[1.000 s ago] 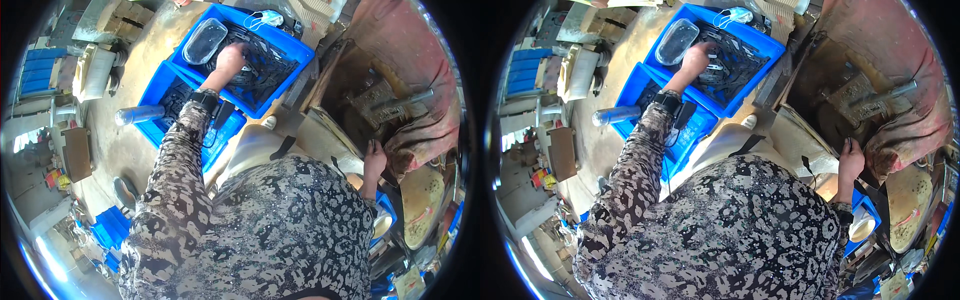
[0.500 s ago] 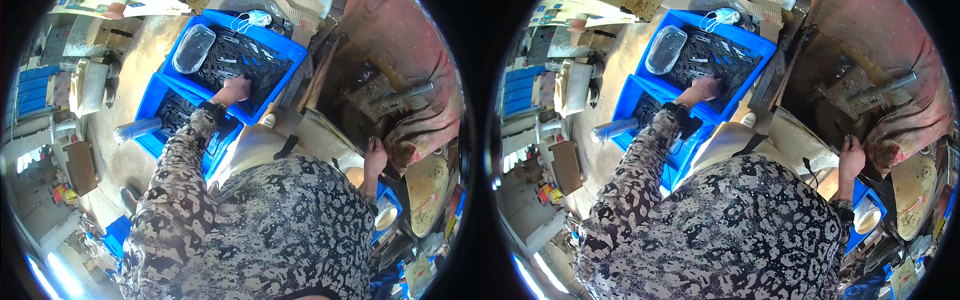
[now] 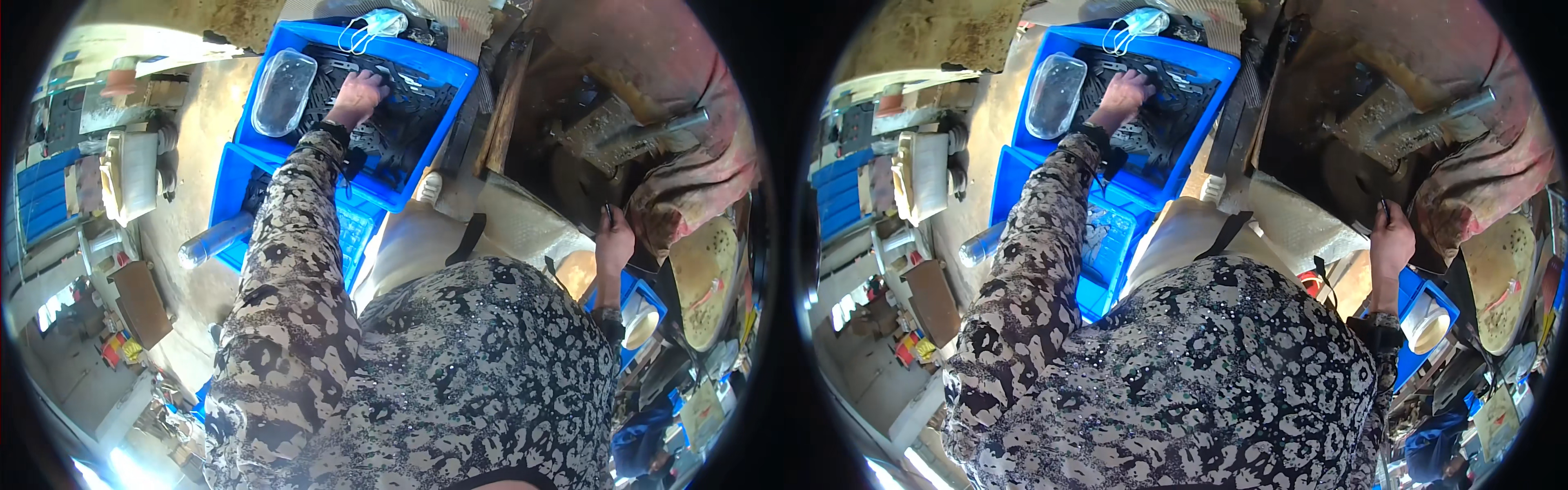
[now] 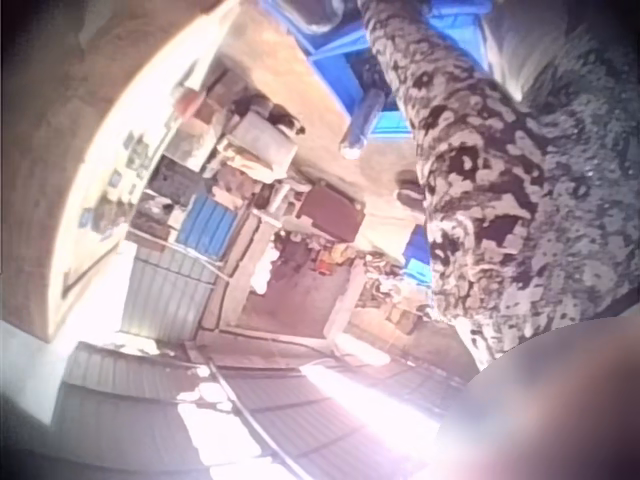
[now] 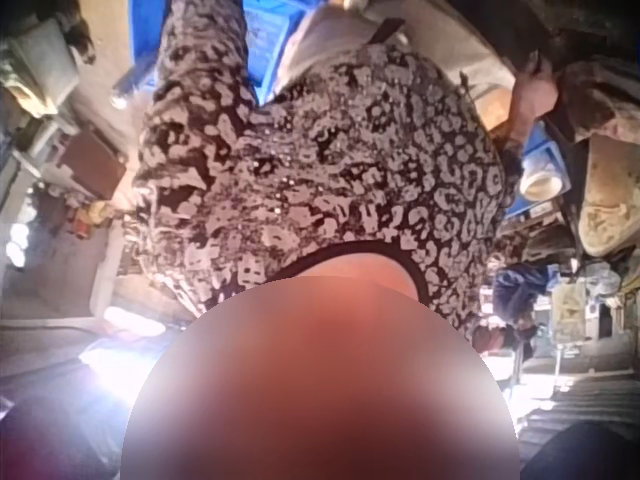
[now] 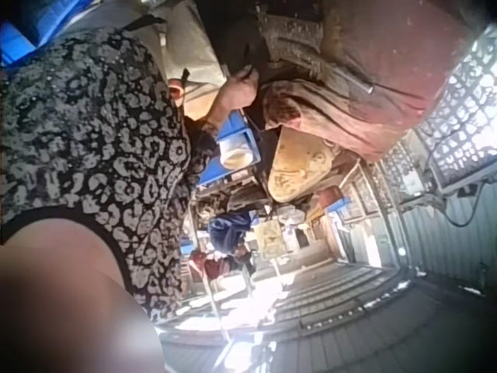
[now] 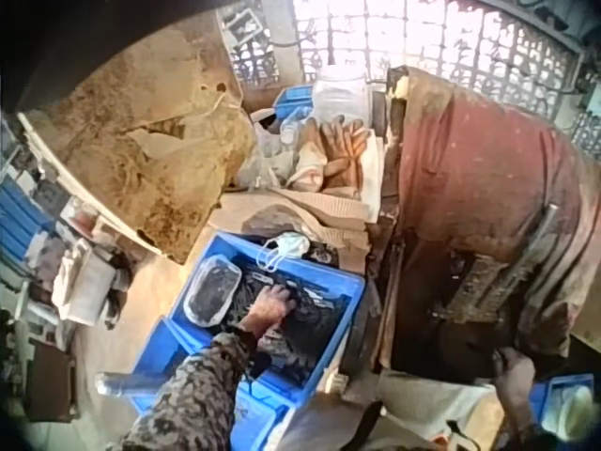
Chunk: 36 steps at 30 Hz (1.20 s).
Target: Operating a manual press machine to process and shape small metal components.
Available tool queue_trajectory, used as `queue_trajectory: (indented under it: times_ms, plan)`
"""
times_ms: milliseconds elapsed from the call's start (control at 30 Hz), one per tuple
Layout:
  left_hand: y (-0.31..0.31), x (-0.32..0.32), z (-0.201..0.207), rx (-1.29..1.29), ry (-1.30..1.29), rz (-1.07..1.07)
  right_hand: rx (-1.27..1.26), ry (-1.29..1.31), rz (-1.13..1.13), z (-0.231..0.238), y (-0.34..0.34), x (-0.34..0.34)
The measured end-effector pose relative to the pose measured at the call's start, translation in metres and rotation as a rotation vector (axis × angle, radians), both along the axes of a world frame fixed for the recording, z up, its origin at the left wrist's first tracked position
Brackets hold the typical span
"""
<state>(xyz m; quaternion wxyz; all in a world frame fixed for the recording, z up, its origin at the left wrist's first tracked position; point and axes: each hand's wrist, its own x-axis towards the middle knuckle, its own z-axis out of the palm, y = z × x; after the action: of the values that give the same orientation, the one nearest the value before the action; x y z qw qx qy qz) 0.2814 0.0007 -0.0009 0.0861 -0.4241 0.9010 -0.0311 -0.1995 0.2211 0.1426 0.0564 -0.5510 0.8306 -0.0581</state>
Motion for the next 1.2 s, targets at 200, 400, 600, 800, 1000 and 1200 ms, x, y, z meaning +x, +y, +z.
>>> queue_trajectory:
  times_ms: [200, 400, 600, 800, 1000, 1200]
  plan:
    - [-0.006, -0.006, 0.011, -0.010, 0.013, -0.031, -0.014, 0.014, -0.001, 0.001, 0.002, -0.001]
    - [-0.016, -0.006, 0.015, 0.343, 0.951, 0.694, -0.024, 0.027, 0.009, -0.004, 0.000, -0.006]
    - [0.010, -0.003, -0.008, 0.123, 0.881, 0.665, -0.029, 0.034, 0.038, -0.005, -0.004, -0.005]
    - [0.038, -0.033, 0.035, 0.667, 1.537, 0.968, -0.044, 0.074, 0.023, -0.011, -0.006, -0.001]
    - [0.031, -0.078, 0.106, 0.669, 1.591, 0.617, -0.107, -0.527, -0.033, -0.016, -0.018, -0.012]
    - [0.047, -0.133, 0.159, 0.808, 1.485, 0.384, 0.037, -1.406, -0.208, 0.004, -0.018, -0.031]
